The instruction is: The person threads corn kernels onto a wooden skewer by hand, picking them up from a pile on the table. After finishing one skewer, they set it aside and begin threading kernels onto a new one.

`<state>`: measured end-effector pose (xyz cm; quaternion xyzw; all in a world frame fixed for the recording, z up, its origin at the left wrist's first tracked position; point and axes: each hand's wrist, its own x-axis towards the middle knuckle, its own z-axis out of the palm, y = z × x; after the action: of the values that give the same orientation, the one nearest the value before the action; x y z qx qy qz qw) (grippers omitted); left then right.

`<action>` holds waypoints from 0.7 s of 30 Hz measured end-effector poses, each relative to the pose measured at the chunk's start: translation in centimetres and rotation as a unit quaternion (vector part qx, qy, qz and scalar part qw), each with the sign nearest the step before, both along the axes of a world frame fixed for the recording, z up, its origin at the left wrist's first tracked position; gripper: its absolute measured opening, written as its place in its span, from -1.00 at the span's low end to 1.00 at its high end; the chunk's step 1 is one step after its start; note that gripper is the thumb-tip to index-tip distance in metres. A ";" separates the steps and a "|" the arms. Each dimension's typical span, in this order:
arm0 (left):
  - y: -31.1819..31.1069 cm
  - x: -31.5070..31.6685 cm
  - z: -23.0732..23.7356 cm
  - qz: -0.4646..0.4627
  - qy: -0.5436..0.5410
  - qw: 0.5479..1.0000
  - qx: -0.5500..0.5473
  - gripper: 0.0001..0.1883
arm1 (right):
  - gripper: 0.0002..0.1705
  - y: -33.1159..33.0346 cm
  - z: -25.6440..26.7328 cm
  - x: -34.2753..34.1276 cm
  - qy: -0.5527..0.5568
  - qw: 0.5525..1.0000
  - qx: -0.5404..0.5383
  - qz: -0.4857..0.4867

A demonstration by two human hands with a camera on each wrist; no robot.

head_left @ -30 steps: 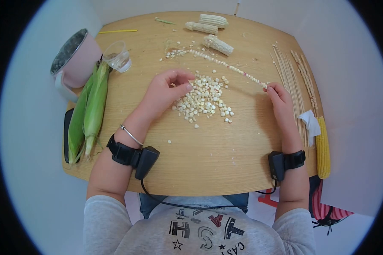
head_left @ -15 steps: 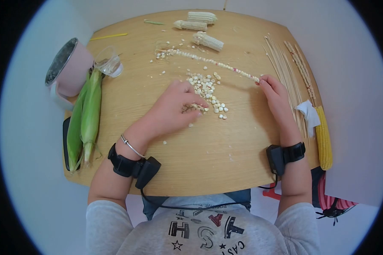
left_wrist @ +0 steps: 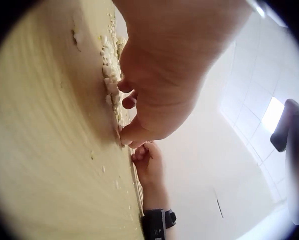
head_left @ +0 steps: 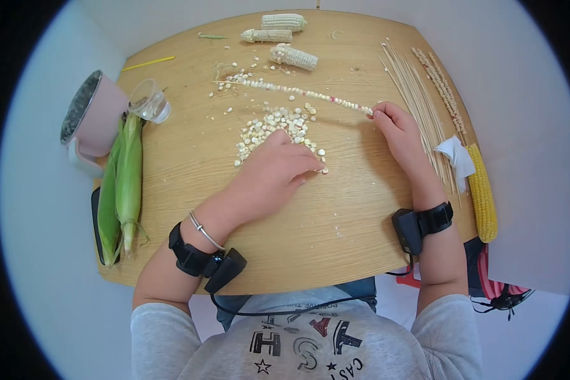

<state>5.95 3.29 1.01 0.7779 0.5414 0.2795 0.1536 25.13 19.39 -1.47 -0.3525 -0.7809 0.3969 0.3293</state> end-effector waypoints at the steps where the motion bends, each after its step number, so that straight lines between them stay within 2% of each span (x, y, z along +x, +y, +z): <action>1: 0.0 -0.2 0.1 0.010 0.012 1.000 0.008 -0.79 | -0.77 0.0 -0.1 0.0 0.006 1.000 -0.002 0.001; 7: -0.1 -0.9 0.0 0.072 -0.018 0.997 0.038 -0.80 | -0.78 0.0 0.0 -0.1 0.005 1.000 0.002 0.001; 10: -0.3 -1.0 0.0 0.077 0.021 0.997 0.023 -0.79 | -0.78 0.1 -0.2 0.0 0.006 1.000 -0.005 0.002; 21: 0.0 -1.6 -0.8 0.115 0.022 0.992 0.039 -0.84 | -0.79 0.3 -0.6 0.0 0.022 1.000 -0.003 0.002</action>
<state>4.39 3.32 0.21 0.7221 0.6190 0.2988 0.0784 25.10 19.74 -2.09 -0.3427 -0.7731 0.4075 0.3447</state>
